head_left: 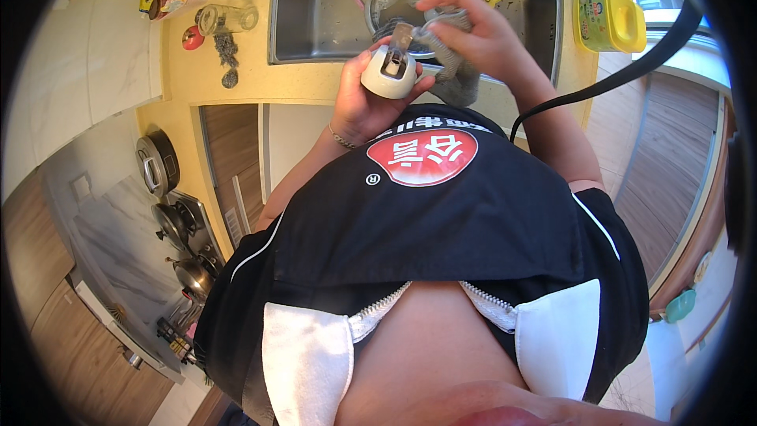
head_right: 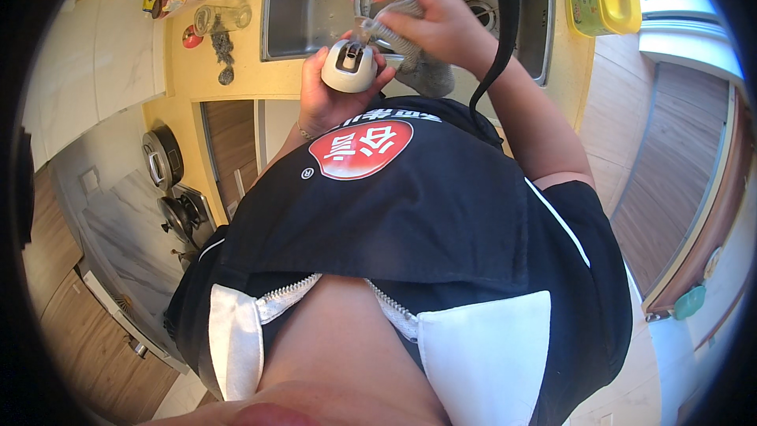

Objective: The person washes a white plastic object and a metal strainer in a kitchen sink using a steel wool scrubber. They scrub the items under running water and rinse them thoroughly.

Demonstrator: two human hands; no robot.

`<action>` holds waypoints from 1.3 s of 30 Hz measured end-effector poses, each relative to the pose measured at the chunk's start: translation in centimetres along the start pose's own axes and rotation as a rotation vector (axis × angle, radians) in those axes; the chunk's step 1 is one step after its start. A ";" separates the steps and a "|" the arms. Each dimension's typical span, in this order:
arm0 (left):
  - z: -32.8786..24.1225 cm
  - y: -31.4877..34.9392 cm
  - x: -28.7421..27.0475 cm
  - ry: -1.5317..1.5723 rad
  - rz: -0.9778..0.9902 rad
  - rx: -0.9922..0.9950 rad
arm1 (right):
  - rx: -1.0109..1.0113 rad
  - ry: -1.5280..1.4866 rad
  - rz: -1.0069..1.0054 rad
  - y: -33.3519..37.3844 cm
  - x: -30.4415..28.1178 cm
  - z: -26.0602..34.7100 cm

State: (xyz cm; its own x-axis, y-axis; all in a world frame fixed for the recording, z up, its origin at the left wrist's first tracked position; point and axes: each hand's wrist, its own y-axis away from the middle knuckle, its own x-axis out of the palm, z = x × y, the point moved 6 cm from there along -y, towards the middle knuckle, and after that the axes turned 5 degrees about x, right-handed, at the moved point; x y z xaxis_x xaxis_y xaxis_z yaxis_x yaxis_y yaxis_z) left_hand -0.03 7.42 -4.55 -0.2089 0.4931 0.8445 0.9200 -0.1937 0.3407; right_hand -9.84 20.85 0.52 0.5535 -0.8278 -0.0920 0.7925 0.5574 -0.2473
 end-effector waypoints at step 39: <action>0.2 -0.4 -0.9 -0.013 -0.092 -0.011 | 0.053 0.376 -0.244 -0.8 -1.1 -0.3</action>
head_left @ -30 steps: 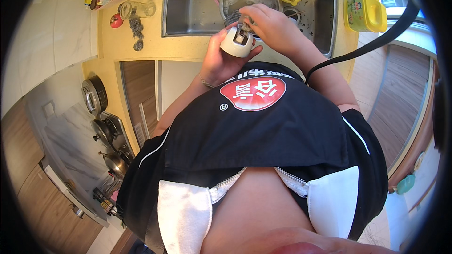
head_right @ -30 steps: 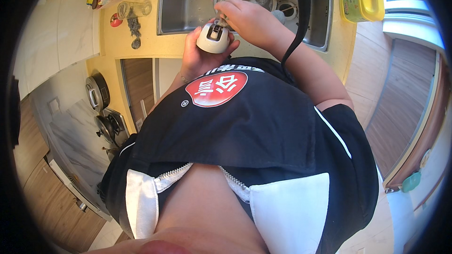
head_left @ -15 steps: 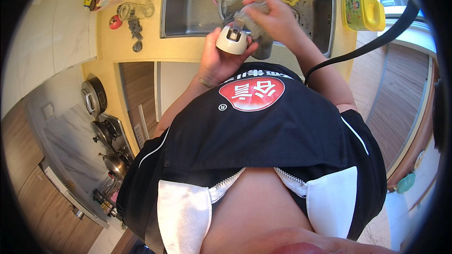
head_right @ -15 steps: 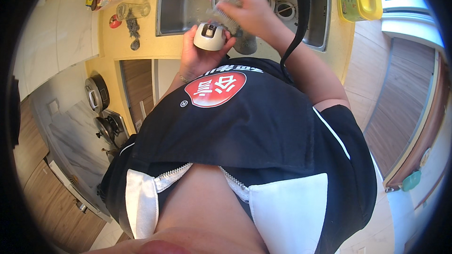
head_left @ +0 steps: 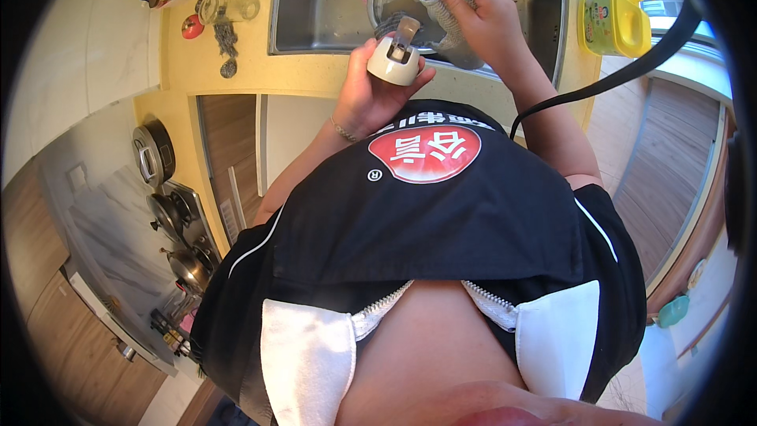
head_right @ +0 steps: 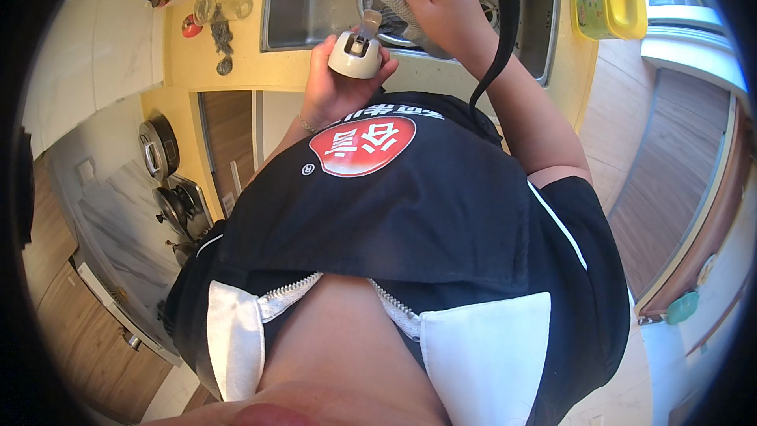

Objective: The person washes a white plastic object and a metal strainer in a kitchen sink using a steel wool scrubber. They scrub the items under running water and rinse them thoroughly.

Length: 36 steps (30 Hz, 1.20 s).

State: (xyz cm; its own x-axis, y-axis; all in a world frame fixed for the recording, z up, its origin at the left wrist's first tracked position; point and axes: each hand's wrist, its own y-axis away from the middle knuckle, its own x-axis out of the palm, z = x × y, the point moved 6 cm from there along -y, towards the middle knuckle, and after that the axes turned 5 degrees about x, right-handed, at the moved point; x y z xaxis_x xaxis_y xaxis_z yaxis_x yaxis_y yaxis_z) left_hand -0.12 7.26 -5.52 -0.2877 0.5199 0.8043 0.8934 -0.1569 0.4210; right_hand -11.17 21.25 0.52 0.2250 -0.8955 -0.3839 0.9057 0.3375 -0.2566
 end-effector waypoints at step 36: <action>-0.3 -0.3 -2.9 -0.158 -0.175 0.074 | -0.287 0.217 0.378 5.6 6.0 1.8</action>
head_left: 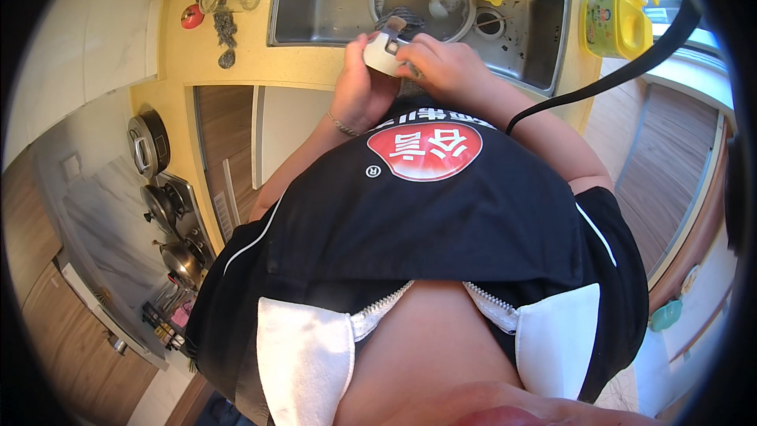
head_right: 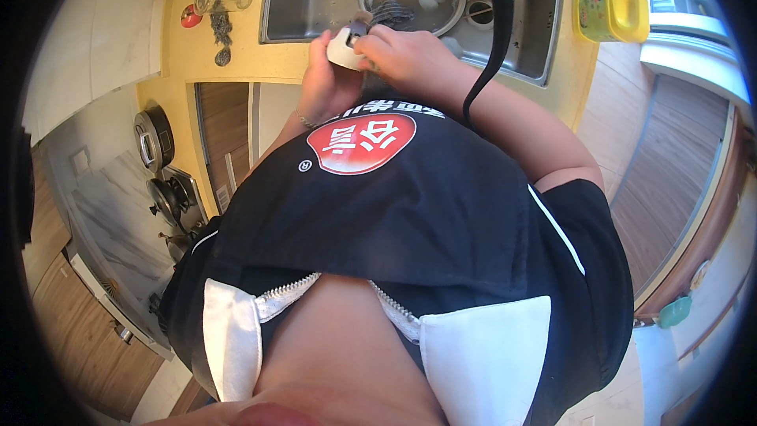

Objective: The person washes a white plastic object and a metal strainer in a kitchen sink using a steel wool scrubber. They scrub the items under running water and rinse them thoroughly.

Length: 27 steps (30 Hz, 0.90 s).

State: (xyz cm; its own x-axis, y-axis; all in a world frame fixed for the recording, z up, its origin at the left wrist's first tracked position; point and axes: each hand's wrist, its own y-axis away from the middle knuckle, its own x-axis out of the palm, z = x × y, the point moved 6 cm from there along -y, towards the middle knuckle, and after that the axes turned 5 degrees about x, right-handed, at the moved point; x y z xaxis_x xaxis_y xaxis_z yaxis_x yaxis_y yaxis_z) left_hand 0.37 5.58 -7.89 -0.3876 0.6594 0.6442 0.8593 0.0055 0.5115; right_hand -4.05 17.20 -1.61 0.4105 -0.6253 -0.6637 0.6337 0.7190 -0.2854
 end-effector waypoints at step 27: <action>-1.8 1.4 2.6 0.415 0.170 -0.047 | 1.070 -1.350 -0.168 4.1 2.8 -9.2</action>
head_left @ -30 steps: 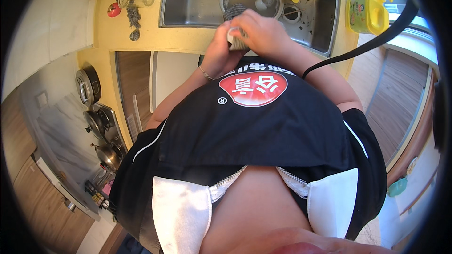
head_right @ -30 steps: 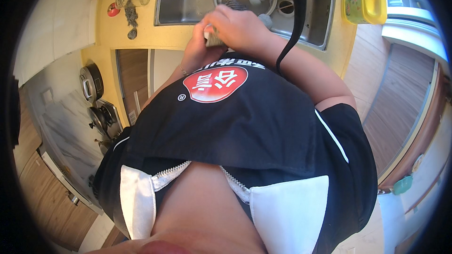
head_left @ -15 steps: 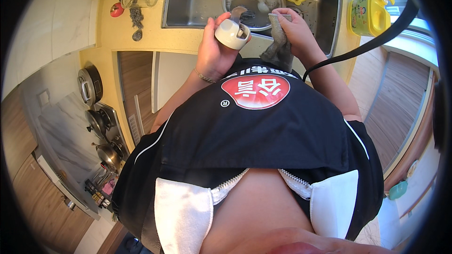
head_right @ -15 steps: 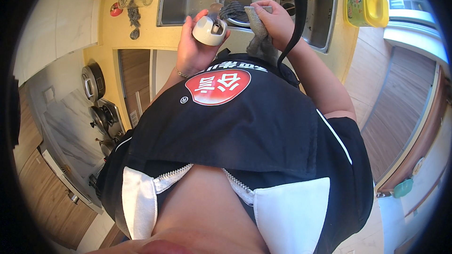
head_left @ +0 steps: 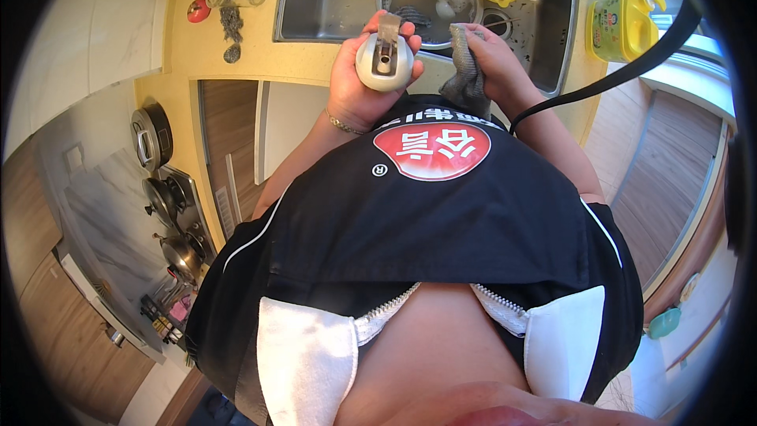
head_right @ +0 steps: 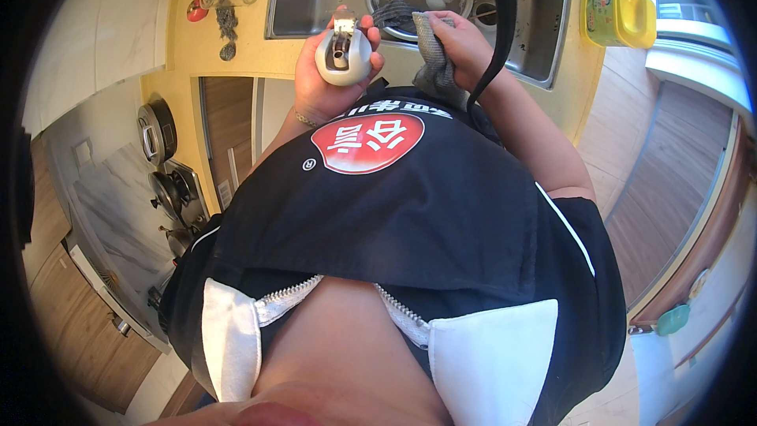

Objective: The person washes a white plastic object and a metal strainer in a kitchen sink using a steel wool scrubber. They scrub the items under running water and rinse them thoroughly.

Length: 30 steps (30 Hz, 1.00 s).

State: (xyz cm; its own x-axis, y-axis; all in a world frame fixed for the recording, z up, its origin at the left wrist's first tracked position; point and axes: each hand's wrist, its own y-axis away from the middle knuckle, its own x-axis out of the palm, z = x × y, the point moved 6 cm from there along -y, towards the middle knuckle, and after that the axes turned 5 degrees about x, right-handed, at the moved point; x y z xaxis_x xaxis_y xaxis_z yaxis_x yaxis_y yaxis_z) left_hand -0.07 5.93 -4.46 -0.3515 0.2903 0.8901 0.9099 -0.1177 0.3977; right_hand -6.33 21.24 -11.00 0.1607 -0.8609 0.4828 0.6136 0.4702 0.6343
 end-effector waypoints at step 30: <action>0.4 -0.8 -3.2 -0.502 -0.264 0.071 | -0.934 0.997 0.109 3.3 8.5 3.8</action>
State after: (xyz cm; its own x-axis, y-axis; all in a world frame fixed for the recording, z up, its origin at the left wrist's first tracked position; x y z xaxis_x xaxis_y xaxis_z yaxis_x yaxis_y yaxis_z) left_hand 0.40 5.48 -7.74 -0.4372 0.7189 0.5404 0.8241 0.0796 0.5608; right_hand -5.87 16.21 -2.55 0.4809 -0.7884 -0.3836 0.7863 0.5813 -0.2092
